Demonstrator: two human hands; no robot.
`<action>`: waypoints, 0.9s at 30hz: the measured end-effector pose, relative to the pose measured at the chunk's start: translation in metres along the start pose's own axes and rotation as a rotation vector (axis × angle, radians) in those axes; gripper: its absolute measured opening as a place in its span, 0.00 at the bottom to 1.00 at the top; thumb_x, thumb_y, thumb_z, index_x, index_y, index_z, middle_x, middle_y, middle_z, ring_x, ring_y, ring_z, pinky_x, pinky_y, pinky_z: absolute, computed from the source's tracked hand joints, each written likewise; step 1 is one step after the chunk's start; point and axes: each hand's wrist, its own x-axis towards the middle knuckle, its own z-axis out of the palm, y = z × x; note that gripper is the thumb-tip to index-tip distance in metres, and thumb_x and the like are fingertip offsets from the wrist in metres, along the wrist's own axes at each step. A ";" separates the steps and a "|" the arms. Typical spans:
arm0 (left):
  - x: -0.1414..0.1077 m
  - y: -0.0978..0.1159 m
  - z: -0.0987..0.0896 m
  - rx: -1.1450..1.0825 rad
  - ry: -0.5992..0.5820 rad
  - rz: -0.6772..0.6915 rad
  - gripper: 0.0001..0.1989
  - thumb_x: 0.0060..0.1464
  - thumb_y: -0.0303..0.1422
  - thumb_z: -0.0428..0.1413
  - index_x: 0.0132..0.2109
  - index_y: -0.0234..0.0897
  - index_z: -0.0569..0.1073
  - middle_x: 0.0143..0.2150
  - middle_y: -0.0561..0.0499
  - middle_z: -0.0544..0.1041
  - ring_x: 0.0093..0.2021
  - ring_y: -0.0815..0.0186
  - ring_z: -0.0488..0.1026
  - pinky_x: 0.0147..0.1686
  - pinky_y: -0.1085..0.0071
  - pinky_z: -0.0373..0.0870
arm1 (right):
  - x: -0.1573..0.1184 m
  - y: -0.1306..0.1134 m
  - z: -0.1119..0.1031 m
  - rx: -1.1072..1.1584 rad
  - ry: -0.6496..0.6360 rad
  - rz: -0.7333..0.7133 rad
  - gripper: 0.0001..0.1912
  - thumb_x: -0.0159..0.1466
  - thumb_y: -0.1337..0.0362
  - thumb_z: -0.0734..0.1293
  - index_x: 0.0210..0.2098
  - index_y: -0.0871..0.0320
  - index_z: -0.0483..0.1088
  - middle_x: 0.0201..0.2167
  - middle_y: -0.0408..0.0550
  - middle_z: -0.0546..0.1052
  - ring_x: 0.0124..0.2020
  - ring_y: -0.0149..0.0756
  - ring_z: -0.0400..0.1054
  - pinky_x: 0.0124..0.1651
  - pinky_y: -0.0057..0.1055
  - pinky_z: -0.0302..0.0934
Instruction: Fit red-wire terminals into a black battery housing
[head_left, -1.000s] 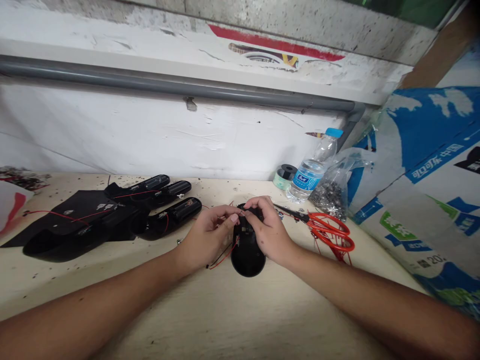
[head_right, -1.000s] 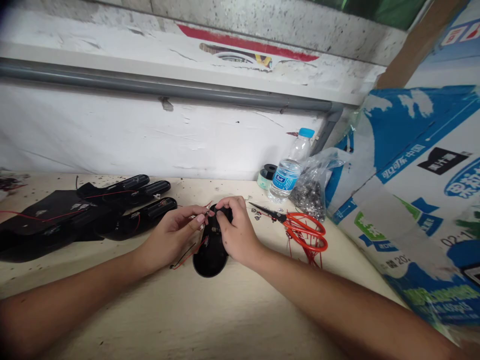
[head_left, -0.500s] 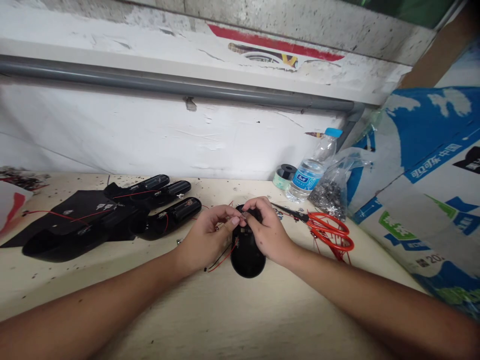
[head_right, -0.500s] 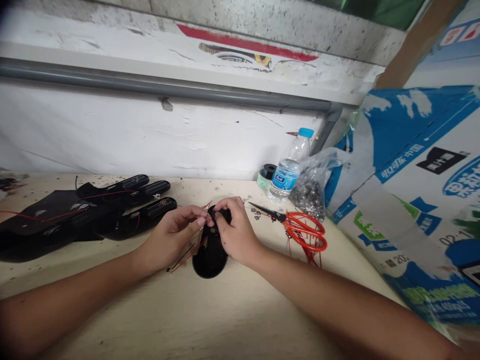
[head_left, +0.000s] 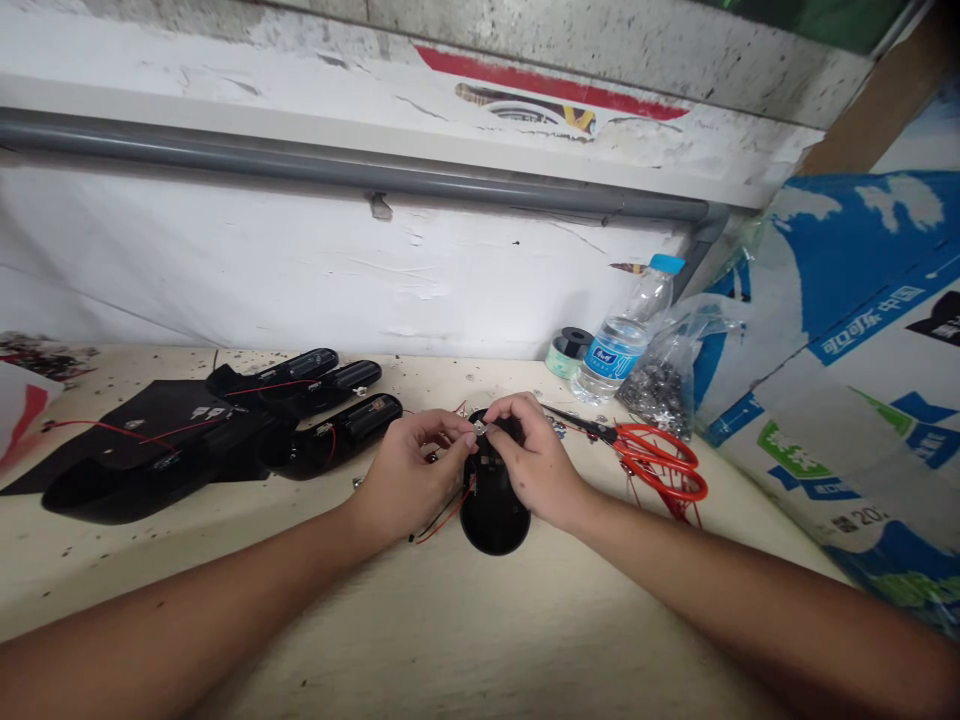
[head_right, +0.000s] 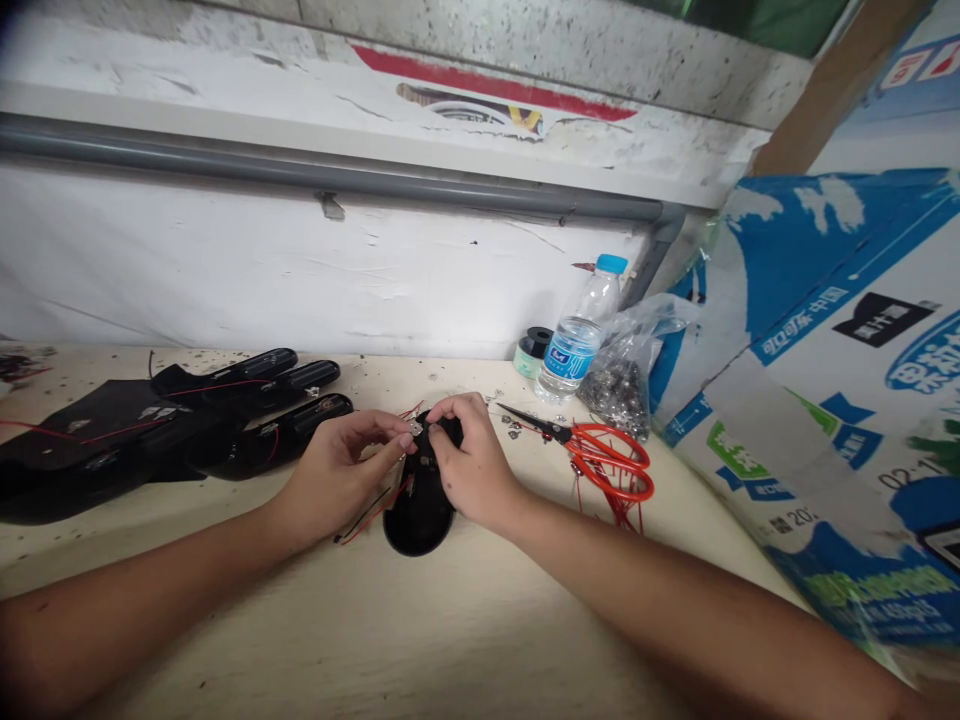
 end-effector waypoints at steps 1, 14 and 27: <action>0.000 0.000 0.000 0.002 0.000 -0.005 0.11 0.54 0.40 0.60 0.34 0.36 0.78 0.25 0.49 0.77 0.24 0.65 0.74 0.20 0.72 0.70 | 0.000 0.000 0.000 0.002 0.003 0.003 0.05 0.63 0.69 0.64 0.35 0.54 0.69 0.39 0.46 0.68 0.44 0.40 0.65 0.51 0.41 0.59; -0.001 0.001 -0.002 -0.021 -0.058 0.034 0.15 0.57 0.41 0.59 0.44 0.35 0.82 0.24 0.50 0.78 0.18 0.71 0.69 0.14 0.76 0.63 | 0.001 0.004 -0.001 0.013 0.017 0.034 0.03 0.62 0.68 0.63 0.36 0.55 0.68 0.38 0.46 0.69 0.44 0.40 0.65 0.49 0.39 0.58; 0.004 -0.011 -0.003 0.082 -0.049 0.078 0.09 0.56 0.36 0.59 0.39 0.35 0.81 0.29 0.49 0.79 0.25 0.68 0.72 0.21 0.75 0.68 | 0.002 0.002 -0.001 0.026 0.043 0.058 0.04 0.60 0.66 0.64 0.35 0.55 0.69 0.38 0.46 0.69 0.44 0.41 0.65 0.49 0.40 0.58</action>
